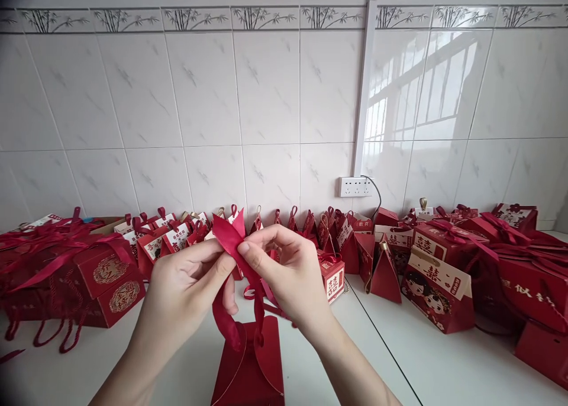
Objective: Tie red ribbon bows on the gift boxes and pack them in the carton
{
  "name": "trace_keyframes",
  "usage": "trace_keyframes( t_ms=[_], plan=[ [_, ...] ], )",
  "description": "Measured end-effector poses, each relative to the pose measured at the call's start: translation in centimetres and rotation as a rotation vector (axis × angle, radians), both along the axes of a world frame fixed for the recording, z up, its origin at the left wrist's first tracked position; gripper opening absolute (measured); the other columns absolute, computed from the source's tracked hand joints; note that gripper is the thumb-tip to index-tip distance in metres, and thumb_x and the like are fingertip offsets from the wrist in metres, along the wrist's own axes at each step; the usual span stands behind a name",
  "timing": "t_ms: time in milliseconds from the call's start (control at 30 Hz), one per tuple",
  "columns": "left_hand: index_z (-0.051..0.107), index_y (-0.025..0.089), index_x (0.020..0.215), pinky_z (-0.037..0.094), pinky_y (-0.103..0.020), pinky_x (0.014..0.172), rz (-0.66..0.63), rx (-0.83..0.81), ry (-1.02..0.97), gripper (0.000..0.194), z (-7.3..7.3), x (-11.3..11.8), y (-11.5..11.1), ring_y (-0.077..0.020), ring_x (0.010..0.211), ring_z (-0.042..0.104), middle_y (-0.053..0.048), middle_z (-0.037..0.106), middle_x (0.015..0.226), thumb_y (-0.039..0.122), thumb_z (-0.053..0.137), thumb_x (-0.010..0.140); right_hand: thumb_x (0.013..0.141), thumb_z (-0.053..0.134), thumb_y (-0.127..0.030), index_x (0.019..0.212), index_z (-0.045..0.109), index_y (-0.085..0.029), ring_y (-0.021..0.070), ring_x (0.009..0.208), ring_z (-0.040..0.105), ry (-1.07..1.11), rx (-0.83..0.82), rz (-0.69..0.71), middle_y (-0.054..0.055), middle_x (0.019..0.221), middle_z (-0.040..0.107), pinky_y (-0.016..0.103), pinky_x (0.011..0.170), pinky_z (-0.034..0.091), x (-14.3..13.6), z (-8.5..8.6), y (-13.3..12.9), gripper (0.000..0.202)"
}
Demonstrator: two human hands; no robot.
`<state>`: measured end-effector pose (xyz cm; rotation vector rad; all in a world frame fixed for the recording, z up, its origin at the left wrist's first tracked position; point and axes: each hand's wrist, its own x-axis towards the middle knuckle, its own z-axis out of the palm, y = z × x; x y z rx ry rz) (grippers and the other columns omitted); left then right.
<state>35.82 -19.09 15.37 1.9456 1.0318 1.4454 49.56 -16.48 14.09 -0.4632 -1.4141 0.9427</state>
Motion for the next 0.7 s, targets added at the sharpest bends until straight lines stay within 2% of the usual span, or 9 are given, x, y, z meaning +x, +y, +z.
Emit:
trace_keyframes(
  t_ms=[100,167,267,367,433,600,700],
  plan=[
    [0.058,0.018,0.073,0.042,-0.021,0.043,-0.132,-0.044,0.045,0.018,0.3,-0.4,-0.3,-0.0120,0.042,0.056,0.004,0.054,0.044,0.031,0.052,0.084,0.072,0.074,-0.031,0.073,0.061,-0.020,0.0111,0.059,0.056,0.009,0.056,-0.113,-0.002,0.063,0.060,0.023,0.056,0.049,-0.1,0.1,-0.1,0.017],
    [0.057,0.018,0.073,0.041,-0.021,0.042,-0.164,-0.050,0.037,0.020,0.4,-0.5,-0.4,-0.0129,0.044,0.057,0.003,0.055,0.046,0.035,0.053,0.084,0.069,0.076,-0.030,0.080,0.060,-0.021,0.0110,0.061,0.055,0.021,0.066,-0.154,-0.003,0.063,0.057,0.023,0.057,0.048,-0.1,0.1,-0.2,0.021],
    [0.057,0.019,0.067,0.039,-0.021,0.040,-0.108,-0.009,-0.005,0.029,0.4,-0.5,-0.4,-0.0113,0.039,0.054,0.002,0.055,0.042,0.037,0.048,0.087,0.067,0.077,-0.028,0.088,0.064,-0.022,0.0122,0.067,0.055,-0.049,0.050,-0.141,-0.002,0.069,0.058,0.024,0.059,0.047,0.0,0.3,-0.4,0.025],
    [0.051,0.019,0.057,0.036,-0.021,0.039,-0.062,0.000,-0.016,0.038,0.4,-0.4,-0.2,-0.0100,0.037,0.052,0.002,0.055,0.040,0.037,0.046,0.089,0.071,0.074,-0.029,0.078,0.066,-0.021,0.0138,0.071,0.057,-0.087,0.062,-0.062,0.001,0.075,0.062,0.027,0.065,0.048,0.1,0.3,-0.6,0.013],
    [0.050,0.019,0.056,0.038,-0.021,0.041,-0.077,-0.038,-0.046,0.039,0.3,-0.3,-0.1,-0.0107,0.038,0.053,0.001,0.057,0.041,0.038,0.047,0.088,0.074,0.071,-0.029,0.072,0.065,-0.021,0.0133,0.069,0.057,-0.061,0.098,-0.067,0.000,0.075,0.063,0.028,0.064,0.048,0.1,0.4,-0.7,0.011],
    [0.062,0.018,0.071,0.043,-0.023,0.043,-0.093,-0.142,-0.253,0.031,0.2,-0.5,0.7,-0.0135,0.044,0.058,0.000,0.060,0.049,0.043,0.053,0.085,0.075,0.071,-0.021,0.073,0.067,-0.022,0.0136,0.070,0.056,-0.088,0.303,-0.179,0.000,0.072,0.059,0.029,0.065,0.049,0.5,0.3,-0.5,0.004],
    [0.068,0.017,0.085,0.037,-0.021,0.038,-0.038,-0.112,-0.269,0.032,-0.1,-0.9,1.3,-0.0114,0.042,0.052,0.000,0.059,0.052,0.047,0.055,0.083,0.079,0.067,-0.017,0.080,0.069,-0.024,0.0155,0.074,0.056,-0.273,0.497,-0.234,0.001,0.075,0.056,0.031,0.067,0.050,1.1,0.3,-0.6,0.008]
  ],
)
